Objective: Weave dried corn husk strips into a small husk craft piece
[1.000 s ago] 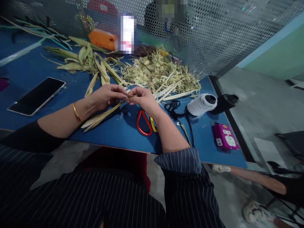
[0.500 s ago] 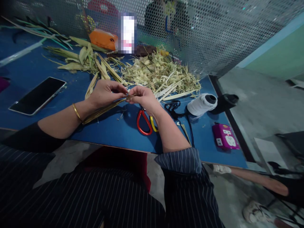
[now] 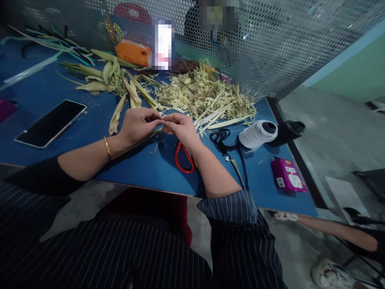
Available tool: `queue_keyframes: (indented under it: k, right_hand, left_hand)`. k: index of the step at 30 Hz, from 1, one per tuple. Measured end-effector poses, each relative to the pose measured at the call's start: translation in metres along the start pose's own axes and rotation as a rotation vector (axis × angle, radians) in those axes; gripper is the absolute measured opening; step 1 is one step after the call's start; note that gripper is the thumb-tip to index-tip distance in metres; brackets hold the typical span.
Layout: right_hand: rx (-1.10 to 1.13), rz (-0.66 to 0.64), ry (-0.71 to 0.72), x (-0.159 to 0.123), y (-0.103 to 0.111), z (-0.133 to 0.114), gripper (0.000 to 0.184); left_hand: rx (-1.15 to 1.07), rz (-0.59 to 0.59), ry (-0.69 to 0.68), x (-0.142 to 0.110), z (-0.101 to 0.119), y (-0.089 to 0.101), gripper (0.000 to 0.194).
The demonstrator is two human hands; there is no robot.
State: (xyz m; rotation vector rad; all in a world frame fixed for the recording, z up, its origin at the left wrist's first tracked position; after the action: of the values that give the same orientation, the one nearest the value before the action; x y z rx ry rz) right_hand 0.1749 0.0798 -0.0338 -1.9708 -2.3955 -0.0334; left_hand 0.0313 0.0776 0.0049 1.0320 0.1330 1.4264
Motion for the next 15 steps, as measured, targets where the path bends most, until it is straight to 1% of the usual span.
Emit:
queue_keyframes:
  k: [3,7,11,15]
  right_hand:
    - [0.034,-0.017,-0.078,0.0,0.0022,0.0048,0.015]
    - [0.06,-0.044,-0.141,0.0002,0.0045,0.0078,0.021]
    - [0.045,-0.057,-0.168,-0.0006,0.0055,0.0075,0.02]
    - [0.044,-0.069,-0.163,-0.0013,0.0047,0.0066,0.02]
  left_hand:
    - [-0.015,0.027,-0.045,-0.0006,0.0032,0.001,0.011]
    - [-0.051,0.063,-0.07,-0.0015,0.0041,0.001,0.011]
    - [-0.1,0.069,-0.072,-0.0028,0.0056,0.0007,0.008]
    - [-0.113,0.066,-0.073,-0.0037,0.0064,0.0013,0.008]
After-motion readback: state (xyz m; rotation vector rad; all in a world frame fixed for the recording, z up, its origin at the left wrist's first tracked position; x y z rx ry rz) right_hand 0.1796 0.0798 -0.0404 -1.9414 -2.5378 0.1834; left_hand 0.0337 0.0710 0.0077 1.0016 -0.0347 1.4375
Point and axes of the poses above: each hand's wrist, its own x-axis towards the middle knuckle, its own y-axis out of the back of the hand, z = x × y, the point moved 7 cm from there along x, towards the middle knuckle, and after that the axes turned 3 degrees about y, right-handed, at the moved point
